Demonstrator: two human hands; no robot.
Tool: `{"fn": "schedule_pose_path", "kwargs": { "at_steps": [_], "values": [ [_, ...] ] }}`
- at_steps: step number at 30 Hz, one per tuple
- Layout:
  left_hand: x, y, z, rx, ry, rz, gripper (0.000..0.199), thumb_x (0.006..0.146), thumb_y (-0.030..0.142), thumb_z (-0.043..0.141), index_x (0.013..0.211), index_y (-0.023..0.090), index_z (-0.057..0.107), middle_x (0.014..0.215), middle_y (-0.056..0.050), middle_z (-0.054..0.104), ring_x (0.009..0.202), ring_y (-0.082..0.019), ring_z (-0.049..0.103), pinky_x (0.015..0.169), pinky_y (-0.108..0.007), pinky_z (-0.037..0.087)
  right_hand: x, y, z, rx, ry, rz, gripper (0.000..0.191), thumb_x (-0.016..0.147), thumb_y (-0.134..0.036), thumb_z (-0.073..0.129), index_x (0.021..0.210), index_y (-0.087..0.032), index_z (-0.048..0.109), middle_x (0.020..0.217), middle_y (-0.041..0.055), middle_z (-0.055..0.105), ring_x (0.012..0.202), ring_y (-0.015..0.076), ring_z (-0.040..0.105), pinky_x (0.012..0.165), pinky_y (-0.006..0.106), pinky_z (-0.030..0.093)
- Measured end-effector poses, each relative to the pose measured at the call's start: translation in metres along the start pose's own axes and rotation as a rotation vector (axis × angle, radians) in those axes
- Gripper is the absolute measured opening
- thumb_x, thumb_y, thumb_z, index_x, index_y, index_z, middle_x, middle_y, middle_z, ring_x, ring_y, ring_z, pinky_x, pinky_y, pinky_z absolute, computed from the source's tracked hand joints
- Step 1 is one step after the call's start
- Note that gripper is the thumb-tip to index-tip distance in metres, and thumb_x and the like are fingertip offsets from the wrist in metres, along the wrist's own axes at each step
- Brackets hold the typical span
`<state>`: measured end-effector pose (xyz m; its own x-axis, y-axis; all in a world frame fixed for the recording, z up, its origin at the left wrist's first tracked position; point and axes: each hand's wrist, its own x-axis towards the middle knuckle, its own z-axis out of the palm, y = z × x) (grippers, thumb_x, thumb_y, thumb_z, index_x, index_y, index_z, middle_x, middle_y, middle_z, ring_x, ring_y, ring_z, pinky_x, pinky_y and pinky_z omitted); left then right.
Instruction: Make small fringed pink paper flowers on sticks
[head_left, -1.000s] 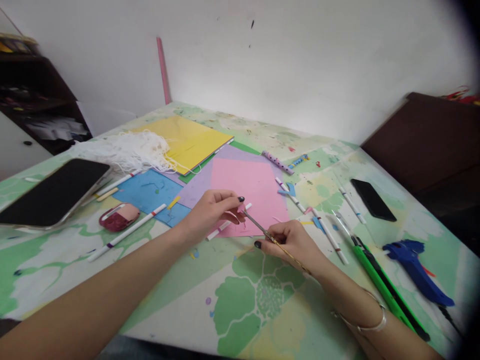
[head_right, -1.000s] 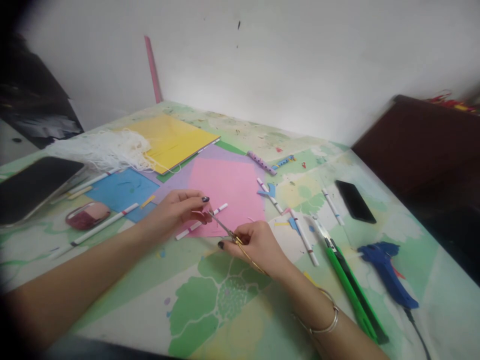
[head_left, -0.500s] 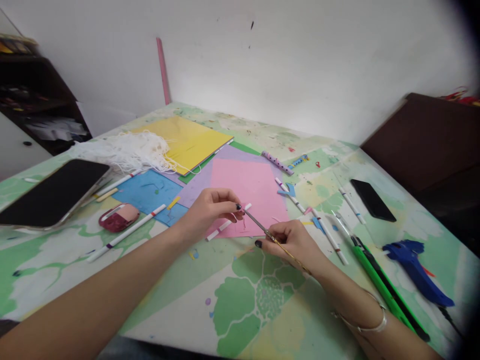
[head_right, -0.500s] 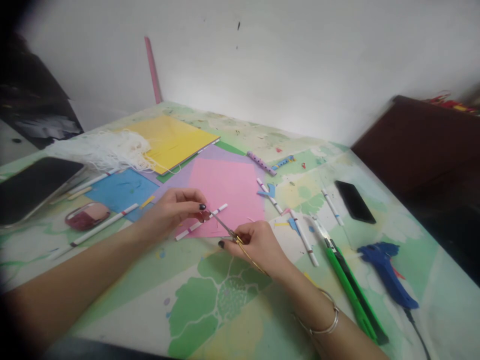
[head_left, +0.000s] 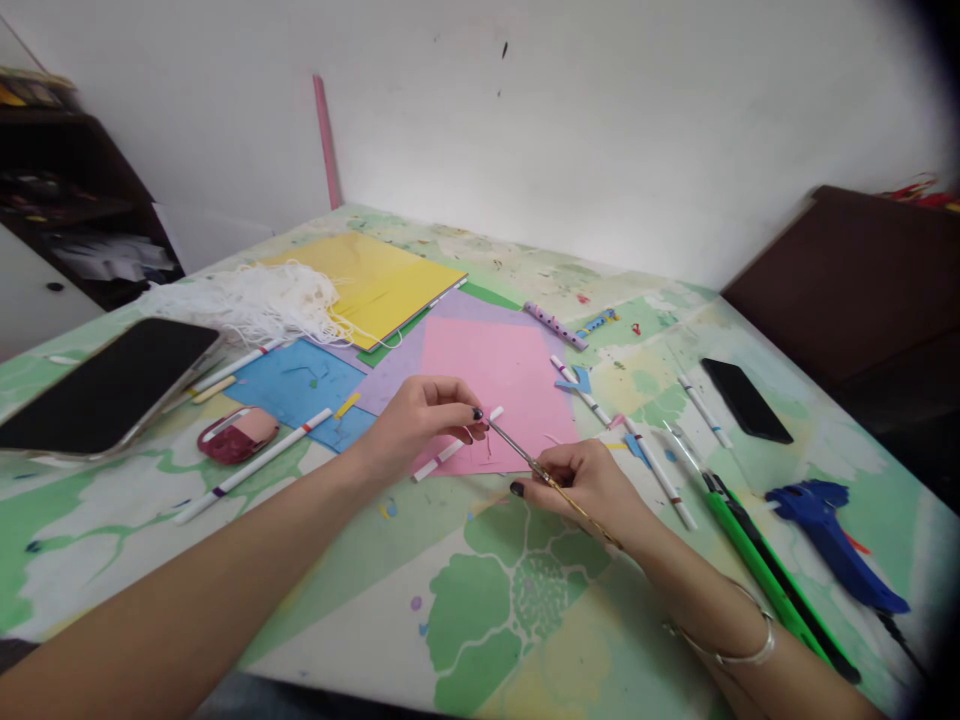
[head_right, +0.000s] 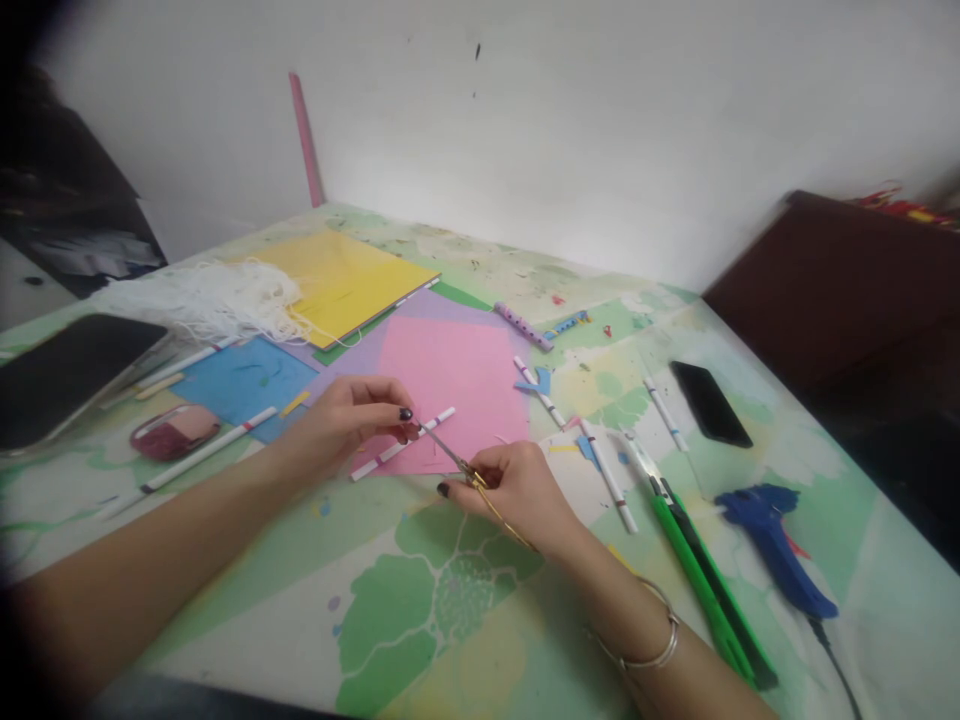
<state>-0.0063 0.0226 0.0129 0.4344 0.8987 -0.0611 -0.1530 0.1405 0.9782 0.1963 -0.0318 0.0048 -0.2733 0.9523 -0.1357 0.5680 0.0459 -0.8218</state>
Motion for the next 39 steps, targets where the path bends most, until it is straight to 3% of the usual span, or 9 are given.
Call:
{"fn": "schedule_pose_path", "kwargs": {
  "at_steps": [27,35,39],
  "values": [
    [0.0001,-0.0004,0.0,0.002,-0.014,0.0,0.004,0.066,0.014,0.063,0.065,0.01,0.064,0.06,-0.002,0.065,0.059,-0.012,0.06,0.062,-0.023,0.047,0.0,0.0016,0.0,-0.02,-0.006,-0.008,0.039,0.071,-0.039,0.061,0.049,-0.017,0.037,0.048,-0.0068,0.024,0.047,0.0059,0.021,0.042,0.022,0.015],
    [0.0017,0.0047,-0.0017,-0.015,-0.001,-0.015,0.004,0.063,0.016,0.06,0.061,0.012,0.06,0.054,-0.001,0.06,0.055,-0.011,0.056,0.059,-0.023,0.045,-0.0028,0.0018,-0.0064,0.063,-0.072,-0.021,0.042,0.074,-0.04,0.061,0.051,-0.018,0.034,0.05,-0.0073,0.023,0.048,0.0057,0.021,0.042,0.022,0.015],
    [0.0027,0.0067,-0.0056,0.003,-0.09,-0.055,0.004,0.061,0.015,0.059,0.06,0.012,0.059,0.053,0.0,0.058,0.053,-0.011,0.054,0.057,-0.023,0.043,-0.0028,0.002,-0.0083,0.132,-0.142,-0.007,0.042,0.073,-0.039,0.065,0.051,-0.017,0.035,0.05,-0.0078,0.023,0.048,0.0054,0.02,0.042,0.022,0.014]
  ]
}}
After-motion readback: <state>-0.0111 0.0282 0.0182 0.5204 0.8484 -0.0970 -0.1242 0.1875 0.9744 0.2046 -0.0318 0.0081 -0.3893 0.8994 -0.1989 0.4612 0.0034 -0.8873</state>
